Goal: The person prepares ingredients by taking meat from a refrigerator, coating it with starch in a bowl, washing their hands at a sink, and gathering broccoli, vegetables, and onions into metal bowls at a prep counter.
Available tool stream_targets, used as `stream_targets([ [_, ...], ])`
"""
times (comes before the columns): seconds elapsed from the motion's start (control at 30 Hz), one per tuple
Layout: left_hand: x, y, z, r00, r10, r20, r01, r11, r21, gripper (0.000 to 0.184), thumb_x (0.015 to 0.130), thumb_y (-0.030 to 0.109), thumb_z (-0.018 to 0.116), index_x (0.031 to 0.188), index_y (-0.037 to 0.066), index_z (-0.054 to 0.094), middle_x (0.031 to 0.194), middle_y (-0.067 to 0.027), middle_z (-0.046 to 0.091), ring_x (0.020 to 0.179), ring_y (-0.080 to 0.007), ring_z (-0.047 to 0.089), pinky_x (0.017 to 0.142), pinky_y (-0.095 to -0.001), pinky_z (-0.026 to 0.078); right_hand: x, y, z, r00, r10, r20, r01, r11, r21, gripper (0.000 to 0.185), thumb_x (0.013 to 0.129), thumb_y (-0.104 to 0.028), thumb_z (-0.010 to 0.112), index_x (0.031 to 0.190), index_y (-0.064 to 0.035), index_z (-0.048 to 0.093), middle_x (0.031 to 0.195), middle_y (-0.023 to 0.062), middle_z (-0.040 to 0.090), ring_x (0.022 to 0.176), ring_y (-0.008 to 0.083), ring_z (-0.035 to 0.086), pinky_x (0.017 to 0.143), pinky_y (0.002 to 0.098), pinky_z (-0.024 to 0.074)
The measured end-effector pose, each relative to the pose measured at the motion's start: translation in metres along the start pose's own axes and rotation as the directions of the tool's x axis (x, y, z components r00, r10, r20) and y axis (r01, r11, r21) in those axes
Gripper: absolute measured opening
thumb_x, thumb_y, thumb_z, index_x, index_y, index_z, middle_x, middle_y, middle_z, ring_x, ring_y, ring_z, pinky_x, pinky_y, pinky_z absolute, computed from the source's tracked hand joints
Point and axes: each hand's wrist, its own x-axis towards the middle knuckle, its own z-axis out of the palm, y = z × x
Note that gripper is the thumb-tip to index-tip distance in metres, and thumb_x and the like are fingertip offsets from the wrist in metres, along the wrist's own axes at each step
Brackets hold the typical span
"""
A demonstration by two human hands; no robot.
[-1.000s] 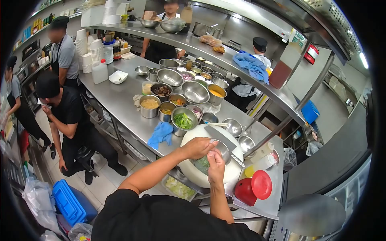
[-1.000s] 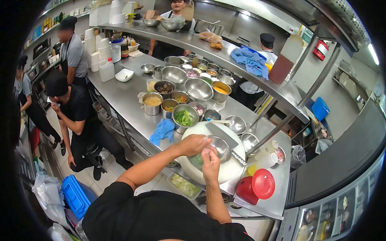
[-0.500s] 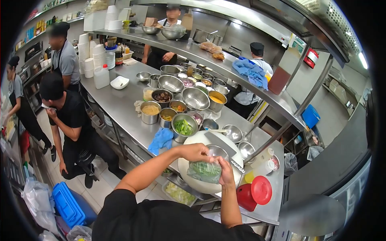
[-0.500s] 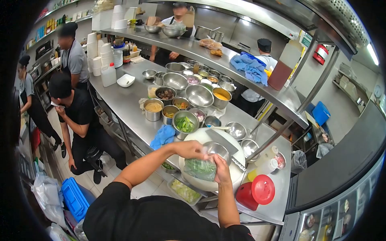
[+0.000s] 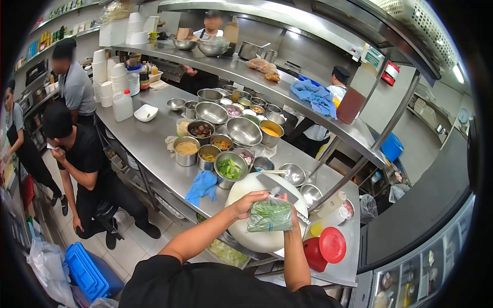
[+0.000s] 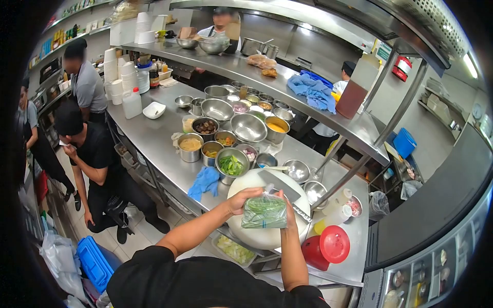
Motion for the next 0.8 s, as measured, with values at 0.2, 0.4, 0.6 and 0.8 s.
stream_targets([
  [0.2,0.011,-0.007,-0.026,1.0,0.014,-0.025,-0.015,1.0,-0.012,0.012,0.087,0.016,0.053,0.078,0.009,0.053,0.071,0.0022,0.051,0.063,-0.0067,0.051,0.059,-0.0236,0.046,0.003,-0.003,0.008,0.981,0.036,-0.191,-0.065,0.987,-0.147,0.034,0.093,-0.038,0.044,0.085,-0.0075,0.054,0.072,0.0012,0.057,0.06,0.0097,0.056,0.054,0.0234,0.0475],
  [0.4,0.015,-0.01,-0.036,0.999,-0.036,-0.032,0.034,0.998,-0.06,0.011,0.087,0.02,0.053,0.082,0.009,0.053,0.076,0.0001,0.053,0.067,-0.0089,0.054,0.064,-0.0256,0.048,0.007,-0.003,0.002,0.982,0.103,-0.157,-0.119,0.988,-0.1,0.041,0.093,-0.039,0.043,0.095,-0.0006,0.058,0.082,0.0081,0.063,0.07,0.0165,0.063,0.063,0.0288,0.0519],
  [0.6,0.001,-0.011,-0.033,0.998,-0.053,0.043,0.061,0.972,-0.225,0.027,0.09,0.024,0.05,0.111,0.007,0.051,0.104,-0.0073,0.058,0.098,-0.0183,0.057,0.089,-0.0349,0.045,0.006,-0.012,-0.002,0.971,0.22,-0.095,-0.219,0.976,0.016,0.062,0.093,-0.048,0.033,0.111,0.0082,0.052,0.103,0.019,0.061,0.091,0.0276,0.062,0.082,0.0382,0.0505],
  [0.8,0.003,-0.026,-0.033,0.995,0.068,0.071,-0.058,0.989,-0.133,0.045,0.082,0.017,0.063,0.12,0.007,0.041,0.111,-0.0067,0.054,0.1,-0.0189,0.056,0.092,-0.0362,0.044,0.012,-0.019,-0.004,0.969,0.196,-0.153,-0.202,0.979,-0.021,0.065,0.091,-0.052,0.037,0.111,0.0082,0.052,0.102,0.0188,0.062,0.09,0.0271,0.062,0.08,0.0376,0.051],
])
